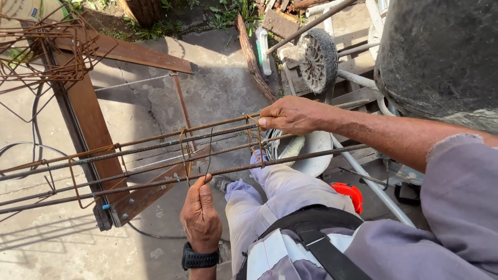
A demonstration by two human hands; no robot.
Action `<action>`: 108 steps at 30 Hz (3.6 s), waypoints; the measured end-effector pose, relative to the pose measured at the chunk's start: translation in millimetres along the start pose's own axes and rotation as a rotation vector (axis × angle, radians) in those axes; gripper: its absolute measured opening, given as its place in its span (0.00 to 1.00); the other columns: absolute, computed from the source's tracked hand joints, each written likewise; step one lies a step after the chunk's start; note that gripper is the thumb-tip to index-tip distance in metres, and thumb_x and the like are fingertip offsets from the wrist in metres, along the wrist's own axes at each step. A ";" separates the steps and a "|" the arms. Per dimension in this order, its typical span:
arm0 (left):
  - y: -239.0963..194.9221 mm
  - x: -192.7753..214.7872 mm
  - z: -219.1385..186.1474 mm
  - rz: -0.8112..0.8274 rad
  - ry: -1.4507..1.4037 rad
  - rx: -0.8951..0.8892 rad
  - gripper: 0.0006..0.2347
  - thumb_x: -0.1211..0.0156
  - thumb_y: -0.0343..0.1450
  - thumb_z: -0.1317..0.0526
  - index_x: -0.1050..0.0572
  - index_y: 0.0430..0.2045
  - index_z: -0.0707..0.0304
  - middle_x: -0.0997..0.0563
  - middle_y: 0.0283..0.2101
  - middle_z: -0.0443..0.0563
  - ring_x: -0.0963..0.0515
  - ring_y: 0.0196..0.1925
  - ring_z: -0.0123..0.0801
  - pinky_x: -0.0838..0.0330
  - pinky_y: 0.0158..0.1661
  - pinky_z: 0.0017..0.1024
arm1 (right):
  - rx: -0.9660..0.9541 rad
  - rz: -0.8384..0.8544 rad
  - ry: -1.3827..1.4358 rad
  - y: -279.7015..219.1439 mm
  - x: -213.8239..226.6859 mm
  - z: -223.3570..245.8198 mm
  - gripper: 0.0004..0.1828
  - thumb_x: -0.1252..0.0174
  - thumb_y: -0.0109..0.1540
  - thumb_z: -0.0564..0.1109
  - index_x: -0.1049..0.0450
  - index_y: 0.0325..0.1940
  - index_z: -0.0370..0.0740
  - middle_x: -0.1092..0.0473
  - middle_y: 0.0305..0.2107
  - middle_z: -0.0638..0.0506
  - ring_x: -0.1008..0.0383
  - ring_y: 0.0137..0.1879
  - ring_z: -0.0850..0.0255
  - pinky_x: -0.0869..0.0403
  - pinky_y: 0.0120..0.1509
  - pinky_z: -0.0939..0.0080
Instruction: The person ties a rebar cage using wire and a manual rebar tying tool. They wrap the wire around the intersections of the steel bars and twist it to secure the structure. The person moves along the length of the cage to tie multiple points.
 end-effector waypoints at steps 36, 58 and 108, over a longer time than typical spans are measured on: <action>4.4 -30.9 -43.4 0.584 0.329 0.216 0.16 0.61 0.76 0.58 0.32 0.57 0.48 0.14 0.27 0.41 0.17 0.29 0.34 0.25 0.36 0.35 | 0.013 0.004 0.108 11.7 -0.4 -8.5 0.29 0.53 0.65 0.66 0.36 0.17 0.47 0.43 0.16 0.58 0.47 0.25 0.66 0.48 0.32 0.62; 58.5 -112.8 -78.8 0.419 -0.001 0.087 0.14 0.57 0.74 0.61 0.25 0.48 0.60 0.16 0.44 0.60 0.21 0.51 0.60 0.26 0.50 0.51 | -0.080 -0.030 0.164 12.4 0.2 -13.2 0.23 0.47 0.62 0.65 0.24 0.21 0.50 0.31 0.17 0.51 0.30 0.30 0.56 0.32 0.41 0.56; 56.6 -121.0 -68.4 0.232 -0.197 0.058 0.14 0.54 0.76 0.61 0.26 0.19 0.56 0.20 0.18 0.50 0.18 0.30 0.51 0.25 0.35 0.40 | 0.167 0.091 0.007 23.5 14.4 12.2 0.26 0.26 0.54 0.53 0.27 0.47 0.37 0.24 0.32 0.40 0.21 0.40 0.46 0.20 0.42 0.49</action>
Point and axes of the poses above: each hand's wrist, its own y-axis towards the middle knuckle, its own x-axis out of the back of the hand, z = x × y, the point moved 7 cm from there along y, towards the middle knuckle
